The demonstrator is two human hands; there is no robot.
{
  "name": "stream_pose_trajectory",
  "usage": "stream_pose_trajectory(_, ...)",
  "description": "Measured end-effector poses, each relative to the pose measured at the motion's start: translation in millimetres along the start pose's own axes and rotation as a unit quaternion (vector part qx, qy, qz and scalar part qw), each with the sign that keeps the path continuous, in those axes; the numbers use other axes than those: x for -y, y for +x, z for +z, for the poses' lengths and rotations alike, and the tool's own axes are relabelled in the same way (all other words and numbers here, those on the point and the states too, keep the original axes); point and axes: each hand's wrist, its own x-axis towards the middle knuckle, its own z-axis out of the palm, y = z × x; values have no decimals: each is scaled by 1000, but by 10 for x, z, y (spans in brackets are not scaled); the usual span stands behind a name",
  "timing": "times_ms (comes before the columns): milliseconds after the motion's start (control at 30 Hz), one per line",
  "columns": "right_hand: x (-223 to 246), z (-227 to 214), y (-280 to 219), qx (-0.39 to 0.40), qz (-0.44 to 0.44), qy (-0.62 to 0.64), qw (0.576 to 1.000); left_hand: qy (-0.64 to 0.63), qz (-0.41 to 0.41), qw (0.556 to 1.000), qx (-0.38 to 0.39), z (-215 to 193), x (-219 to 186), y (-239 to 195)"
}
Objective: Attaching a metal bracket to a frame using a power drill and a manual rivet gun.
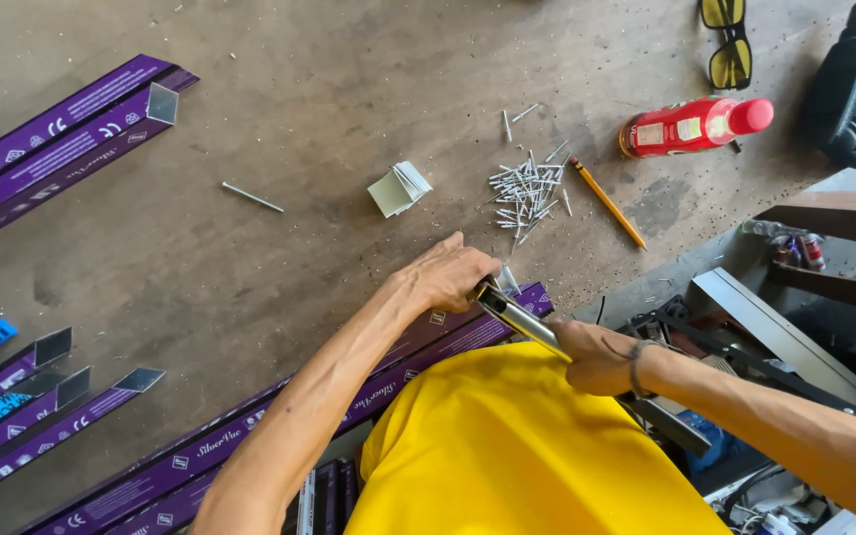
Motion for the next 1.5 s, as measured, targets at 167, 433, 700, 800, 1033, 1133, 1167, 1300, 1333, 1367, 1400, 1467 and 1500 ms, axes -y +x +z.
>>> stream_pose_trajectory(167, -198, 266, 388, -90, 12, -86, 992, -4, 6, 1000, -8, 2, 39, 12)
stream_pose_trajectory(433, -371, 327, 526, -151, -68, -28, 986, 16, 21, 1000, -3, -18, 67, -16)
stream_pose_trajectory(700, -323, 326, 517, -171, -78, 2, 982, 6, 19, 1000, -11, 71, 113, 52)
stream_pose_trajectory(800, -551, 493, 810, -180, -77, -8, 981, 17, 19, 1000, -16, 80, 120, 24)
stream_pose_trajectory(1033, -271, 300, 49, -184, -70, -52, 979, -34, 2, 999, -25, 44, -39, -151)
stream_pose_trajectory(1133, -789, 451, -361, -338, -286, 101, 891, -43, 5, 997, -66, -51, -13, -222)
stream_pose_trajectory(1167, -1073, 577, -433, -366, -230, 94, 897, -8, 29, 994, -103, -57, -7, -238)
stream_pose_trajectory(1300, -2100, 1460, -784, -364, 36, 113, 924, 23, 27, 954, -299, 288, -238, -465)
stream_pose_trajectory(1333, -1971, 1338, -870, -370, 35, 115, 921, 28, 31, 953, -300, 371, -348, -493)
stream_pose_trajectory(1367, -1848, 1217, -963, -246, 195, 26, 949, 38, 29, 935, -350, 457, -458, -519)
stream_pose_trajectory(1400, -1714, 1145, -1081, -114, 350, -58, 928, 47, 28, 916, -396, 568, -582, -570)
stream_pose_trajectory(1467, -1743, 1124, -1086, -124, 374, -2, 919, 107, -7, 920, -377, 748, -736, -562)
stream_pose_trajectory(1500, -1770, 1091, -1091, -132, 394, 48, 908, 164, -47, 917, -360, 832, -807, -535)
